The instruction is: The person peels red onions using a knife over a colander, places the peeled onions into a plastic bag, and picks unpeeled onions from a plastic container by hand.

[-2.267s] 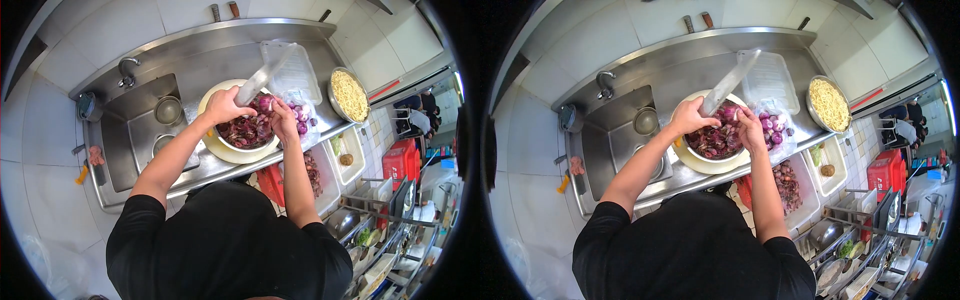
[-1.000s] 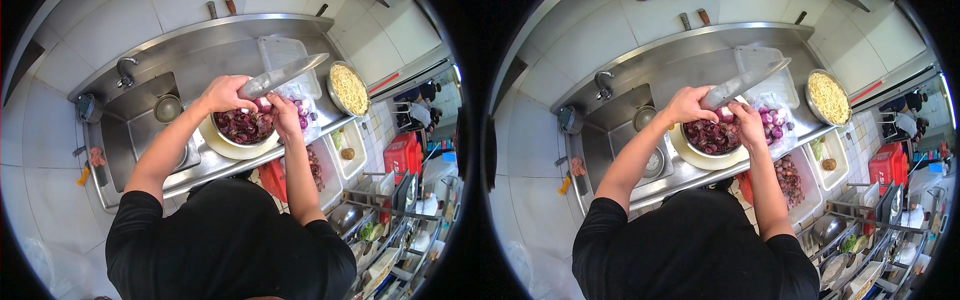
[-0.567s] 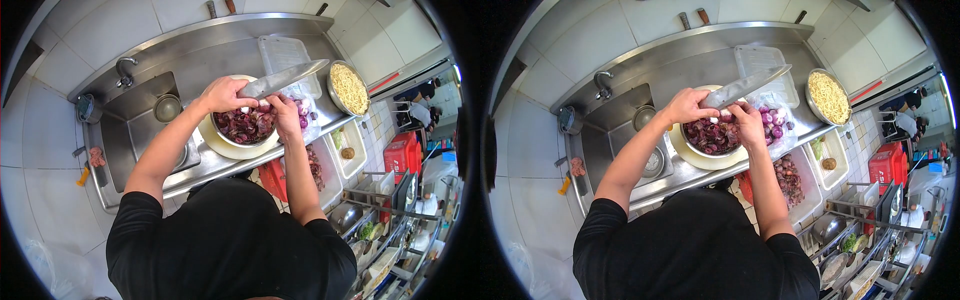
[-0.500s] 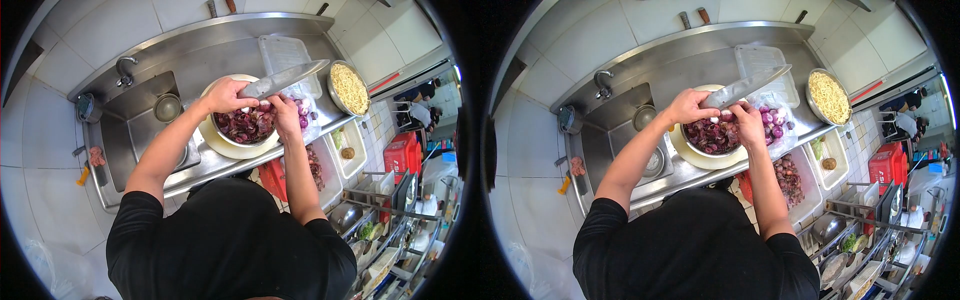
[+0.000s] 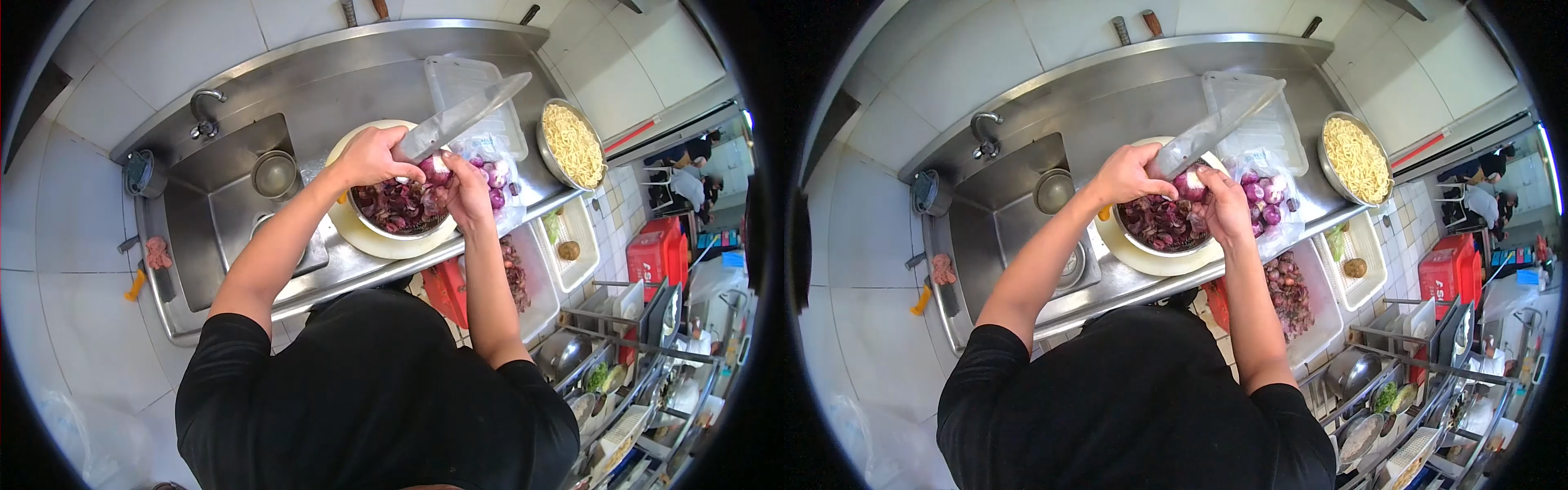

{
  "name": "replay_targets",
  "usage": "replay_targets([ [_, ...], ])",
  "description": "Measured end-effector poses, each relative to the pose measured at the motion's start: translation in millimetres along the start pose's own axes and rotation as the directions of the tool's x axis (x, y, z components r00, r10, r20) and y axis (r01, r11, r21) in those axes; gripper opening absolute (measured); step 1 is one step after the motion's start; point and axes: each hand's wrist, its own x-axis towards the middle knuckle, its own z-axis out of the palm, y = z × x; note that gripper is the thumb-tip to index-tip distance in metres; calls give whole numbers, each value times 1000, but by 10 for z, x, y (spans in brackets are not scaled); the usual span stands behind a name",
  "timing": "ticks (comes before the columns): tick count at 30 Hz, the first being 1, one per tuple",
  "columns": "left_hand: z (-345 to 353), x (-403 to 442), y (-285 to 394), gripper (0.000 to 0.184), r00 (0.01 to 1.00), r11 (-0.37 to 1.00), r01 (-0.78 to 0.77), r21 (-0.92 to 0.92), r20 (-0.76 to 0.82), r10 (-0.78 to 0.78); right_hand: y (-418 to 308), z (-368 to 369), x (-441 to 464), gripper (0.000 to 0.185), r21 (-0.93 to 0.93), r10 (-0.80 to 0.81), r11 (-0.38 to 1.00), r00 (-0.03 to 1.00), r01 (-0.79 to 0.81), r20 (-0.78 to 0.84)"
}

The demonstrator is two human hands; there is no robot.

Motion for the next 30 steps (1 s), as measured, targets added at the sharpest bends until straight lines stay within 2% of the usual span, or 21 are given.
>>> replay_targets([
  [3, -48, 8, 104, 54, 999, 999, -17, 52, 48, 14, -24, -5, -25, 23, -36, -25, 999, 1000, 25, 19],
  [8, -81, 13, 126, 51, 996, 994, -38, 106, 87, 29, -85, 44, -70, 24, -156, -60, 987, 996, 50, -62],
  [12, -84, -7, 136, 48, 993, 999, -51, -5, 108, 51, -65, 108, -76, 28, -170, -116, 981, 988, 97, -106],
  [15, -87, -27, 162, 43, 989, 997, -55, -52, 137, 62, -55, 63, -52, 24, -235, -95, 969, 991, 72, -89],
  [17, -74, -46, 180, 38, 989, 999, -31, -29, 145, 35, -50, 46, -47, 23, -166, -57, 985, 995, 43, -84],
  [21, 193, -99, 71, 26, 968, 985, -174, 12, -184, 173, 91, -67, 71, 23, 13, -57, 998, 997, 58, -58],
  [24, 286, -153, 76, 24, 876, 881, -362, 303, -212, 433, 231, -176, 180, 25, 165, -49, 984, 992, 68, -119],
  [25, 352, -154, 73, 24, 842, 860, -424, 285, -225, 490, 244, -187, 199, 28, 232, -95, 968, 995, 95, -10],
  [28, 412, -280, 126, 24, 893, 853, -397, 338, -71, 444, 189, -114, 180, 28, 335, -14, 940, 990, 61, -139],
  [29, 397, -301, 154, 25, 909, 873, -374, 313, -64, 412, 157, -63, 165, 28, 344, 4, 937, 984, 58, -177],
  [30, 399, -299, 128, 28, 926, 913, -319, 254, -122, 357, 177, -175, 198, 28, 336, 12, 941, 988, 42, -155],
])
